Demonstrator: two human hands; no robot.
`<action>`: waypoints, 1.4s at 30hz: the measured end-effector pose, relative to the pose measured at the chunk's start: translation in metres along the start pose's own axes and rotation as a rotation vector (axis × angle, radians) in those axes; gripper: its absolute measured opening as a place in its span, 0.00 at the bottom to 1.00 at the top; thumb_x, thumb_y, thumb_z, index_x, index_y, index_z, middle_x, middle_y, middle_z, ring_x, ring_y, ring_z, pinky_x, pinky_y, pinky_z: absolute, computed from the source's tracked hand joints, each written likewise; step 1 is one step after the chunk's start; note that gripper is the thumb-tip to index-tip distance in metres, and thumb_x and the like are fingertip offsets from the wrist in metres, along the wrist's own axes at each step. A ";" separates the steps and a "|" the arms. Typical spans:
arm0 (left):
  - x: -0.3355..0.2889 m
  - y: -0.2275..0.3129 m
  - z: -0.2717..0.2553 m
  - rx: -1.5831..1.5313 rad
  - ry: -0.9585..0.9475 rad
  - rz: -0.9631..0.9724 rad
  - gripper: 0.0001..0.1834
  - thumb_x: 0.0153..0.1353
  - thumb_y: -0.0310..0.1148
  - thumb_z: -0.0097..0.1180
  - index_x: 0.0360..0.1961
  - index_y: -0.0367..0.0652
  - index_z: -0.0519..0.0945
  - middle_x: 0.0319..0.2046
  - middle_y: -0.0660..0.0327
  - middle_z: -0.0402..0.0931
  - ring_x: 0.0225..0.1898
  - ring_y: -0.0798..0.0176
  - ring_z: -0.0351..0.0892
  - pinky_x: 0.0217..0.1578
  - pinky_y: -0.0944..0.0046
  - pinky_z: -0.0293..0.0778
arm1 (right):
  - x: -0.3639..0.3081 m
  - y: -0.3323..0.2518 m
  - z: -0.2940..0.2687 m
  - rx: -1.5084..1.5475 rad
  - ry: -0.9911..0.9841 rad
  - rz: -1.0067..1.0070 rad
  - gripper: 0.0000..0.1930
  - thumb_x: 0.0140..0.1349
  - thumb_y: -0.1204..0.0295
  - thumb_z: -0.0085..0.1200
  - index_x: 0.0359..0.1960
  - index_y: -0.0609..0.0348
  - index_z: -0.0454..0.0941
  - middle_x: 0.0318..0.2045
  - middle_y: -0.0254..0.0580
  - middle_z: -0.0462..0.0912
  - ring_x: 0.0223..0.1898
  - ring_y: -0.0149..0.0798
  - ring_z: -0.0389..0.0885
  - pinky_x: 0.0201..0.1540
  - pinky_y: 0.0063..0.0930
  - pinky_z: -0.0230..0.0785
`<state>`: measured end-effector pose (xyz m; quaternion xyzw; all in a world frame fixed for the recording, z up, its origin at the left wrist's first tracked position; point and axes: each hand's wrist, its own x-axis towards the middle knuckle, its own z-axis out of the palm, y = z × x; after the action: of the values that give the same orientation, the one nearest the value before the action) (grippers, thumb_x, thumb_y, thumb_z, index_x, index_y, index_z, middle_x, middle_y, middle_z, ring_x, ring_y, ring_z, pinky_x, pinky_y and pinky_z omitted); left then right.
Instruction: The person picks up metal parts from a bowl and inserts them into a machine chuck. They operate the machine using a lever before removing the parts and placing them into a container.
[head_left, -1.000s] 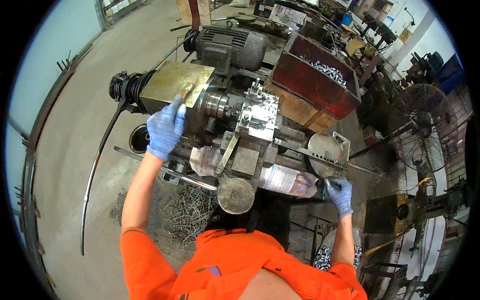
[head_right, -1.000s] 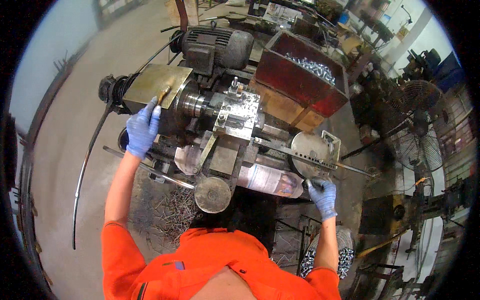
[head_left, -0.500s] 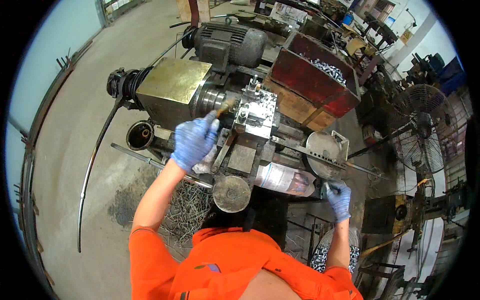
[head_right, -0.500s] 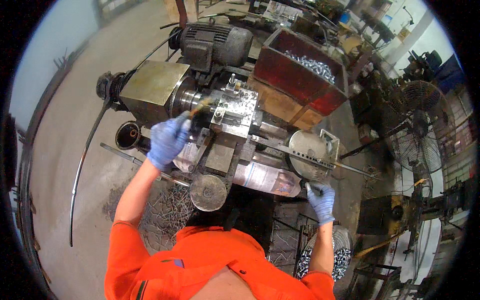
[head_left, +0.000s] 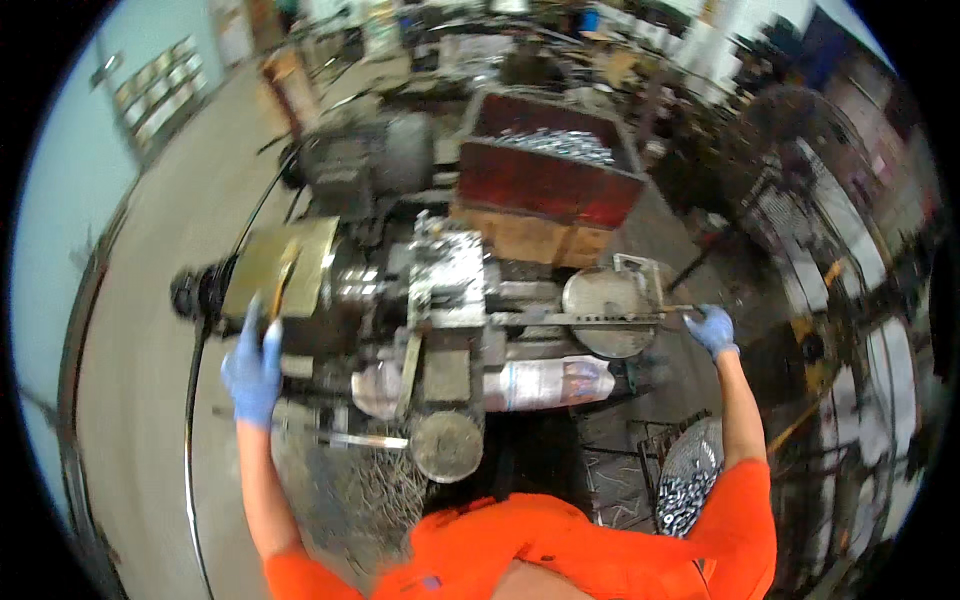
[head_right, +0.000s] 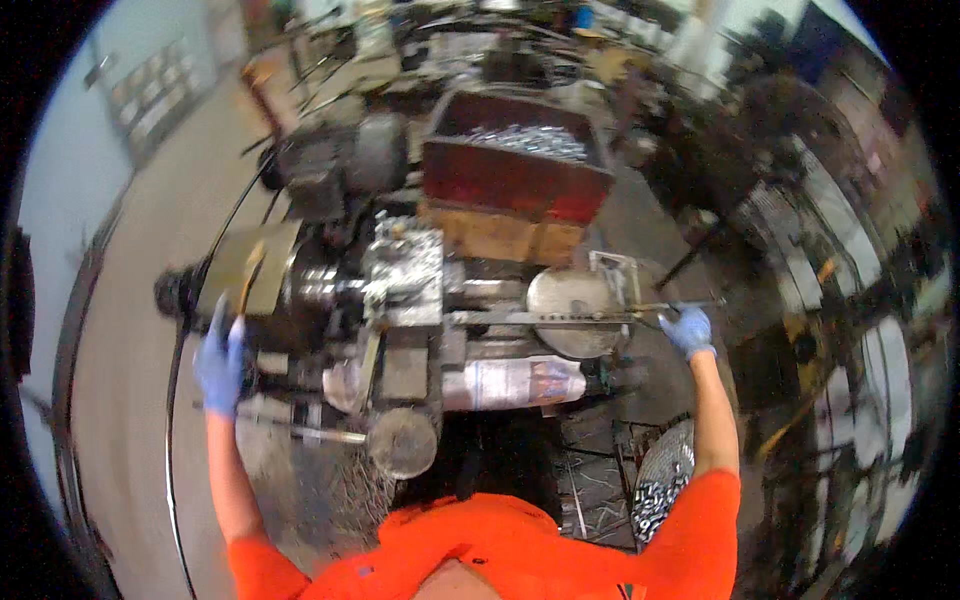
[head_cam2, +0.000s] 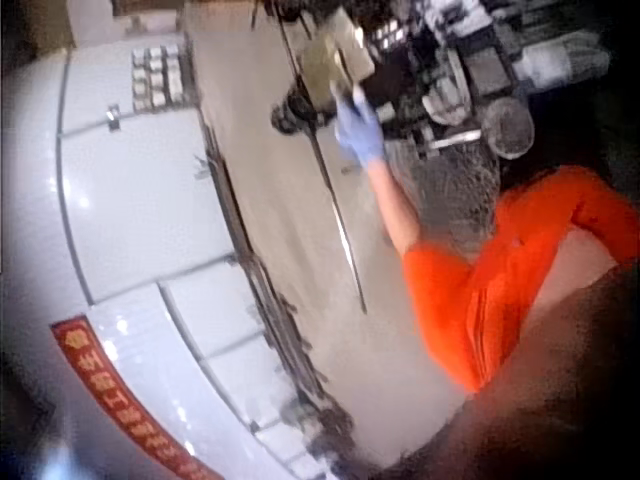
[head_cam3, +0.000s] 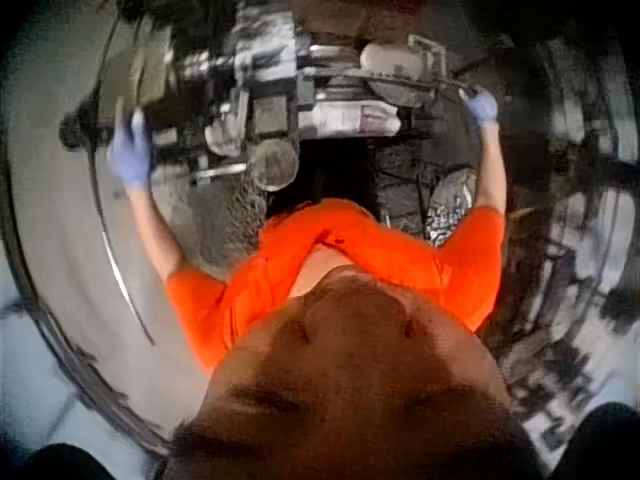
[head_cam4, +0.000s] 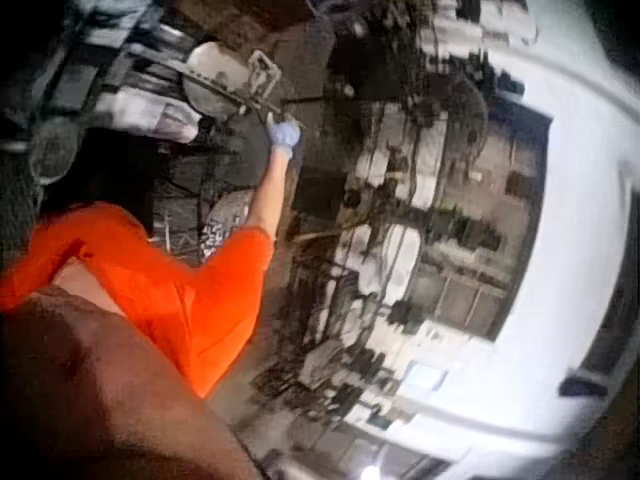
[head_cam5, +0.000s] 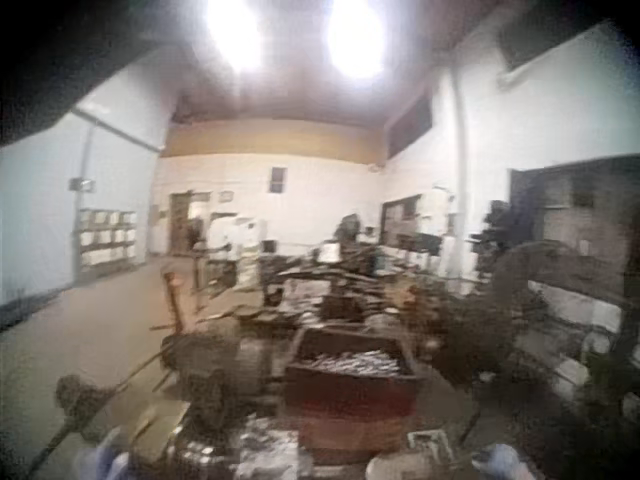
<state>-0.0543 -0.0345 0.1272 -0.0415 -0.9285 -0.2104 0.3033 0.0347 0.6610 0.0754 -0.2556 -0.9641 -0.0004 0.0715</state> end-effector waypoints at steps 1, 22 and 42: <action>-0.004 0.010 -0.011 -0.047 -0.089 -0.149 0.24 0.62 0.48 0.46 0.58 0.55 0.68 0.30 0.47 0.78 0.27 0.52 0.78 0.30 0.57 0.70 | 0.005 0.014 -0.002 -0.085 -0.059 0.000 0.28 0.49 0.52 0.56 0.48 0.59 0.75 0.49 0.49 0.74 0.52 0.48 0.71 0.54 0.36 0.63; -0.198 -0.056 0.076 -0.216 -0.590 -0.287 0.22 0.62 0.45 0.49 0.26 0.34 0.79 0.21 0.51 0.76 0.23 0.58 0.73 0.28 0.57 0.71 | -0.035 0.041 0.051 -0.159 -0.104 0.154 0.22 0.48 0.53 0.53 0.42 0.52 0.77 0.44 0.45 0.77 0.51 0.46 0.71 0.60 0.51 0.51; -0.176 -0.239 0.004 -0.168 -0.228 -0.602 0.20 0.60 0.46 0.52 0.28 0.36 0.78 0.18 0.53 0.74 0.22 0.59 0.70 0.29 0.59 0.69 | -0.112 0.160 0.035 -0.113 -0.188 0.529 0.23 0.47 0.51 0.57 0.37 0.57 0.81 0.40 0.50 0.80 0.45 0.51 0.77 0.48 0.41 0.69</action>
<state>0.0374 -0.2406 -0.0650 0.1866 -0.9063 -0.3605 0.1173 0.2052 0.7463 0.0193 -0.5006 -0.8649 -0.0120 -0.0349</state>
